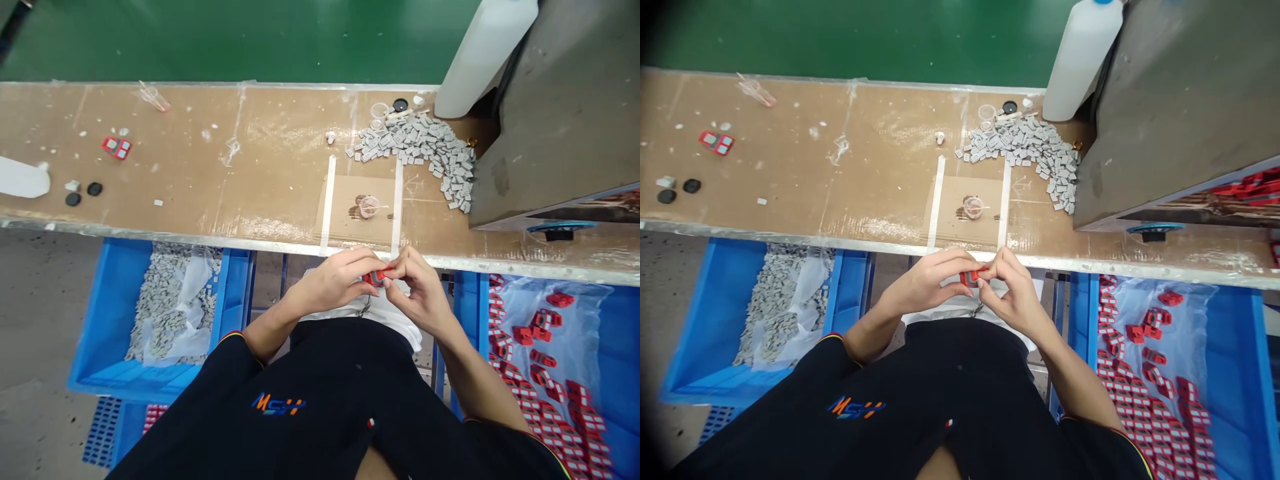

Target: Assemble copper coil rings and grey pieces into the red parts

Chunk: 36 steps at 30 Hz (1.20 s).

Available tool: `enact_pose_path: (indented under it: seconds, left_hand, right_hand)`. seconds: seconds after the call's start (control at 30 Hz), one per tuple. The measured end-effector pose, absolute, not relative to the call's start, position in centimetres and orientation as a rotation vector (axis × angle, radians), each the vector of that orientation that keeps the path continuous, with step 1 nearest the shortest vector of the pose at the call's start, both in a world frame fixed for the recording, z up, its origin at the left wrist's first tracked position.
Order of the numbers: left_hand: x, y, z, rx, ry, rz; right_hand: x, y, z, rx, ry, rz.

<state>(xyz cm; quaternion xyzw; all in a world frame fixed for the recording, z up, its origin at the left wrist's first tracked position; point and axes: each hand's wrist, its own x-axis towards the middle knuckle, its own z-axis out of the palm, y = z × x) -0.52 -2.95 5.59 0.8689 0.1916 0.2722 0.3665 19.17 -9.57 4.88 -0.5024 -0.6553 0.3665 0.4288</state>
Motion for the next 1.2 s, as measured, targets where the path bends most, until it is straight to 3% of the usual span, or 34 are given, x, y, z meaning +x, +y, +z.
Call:
enact_pose_path:
  seconds: [0.27,0.43,0.73,1.03,1.1,1.2]
  left_hand:
    - [-0.3,-2.8,5.3,2.077,0.599,0.728]
    - [0.6,-3.4,4.3,1.872,0.676,0.810]
    - [0.7,-3.3,3.6,2.024,0.642,0.743]
    - [2.2,-4.4,5.1,2.156,0.562,0.649]
    - [1.9,-3.5,4.7,2.130,0.633,0.697]
    - [1.2,-1.4,3.7,2.164,0.781,0.816]
  right_hand:
    - [18.6,-9.9,4.1,-1.222,-1.391,1.038]
    - [18.2,-10.1,3.5,-1.261,-1.262,0.902]
    - [19.7,-9.9,3.8,-1.268,-1.637,0.738]
    - [21.8,-13.9,3.3,-1.292,-1.516,0.787]
    - [25.4,-15.2,3.0,-1.412,-1.475,0.677]
    - [34.4,-16.8,3.0,-1.805,-1.291,0.212]
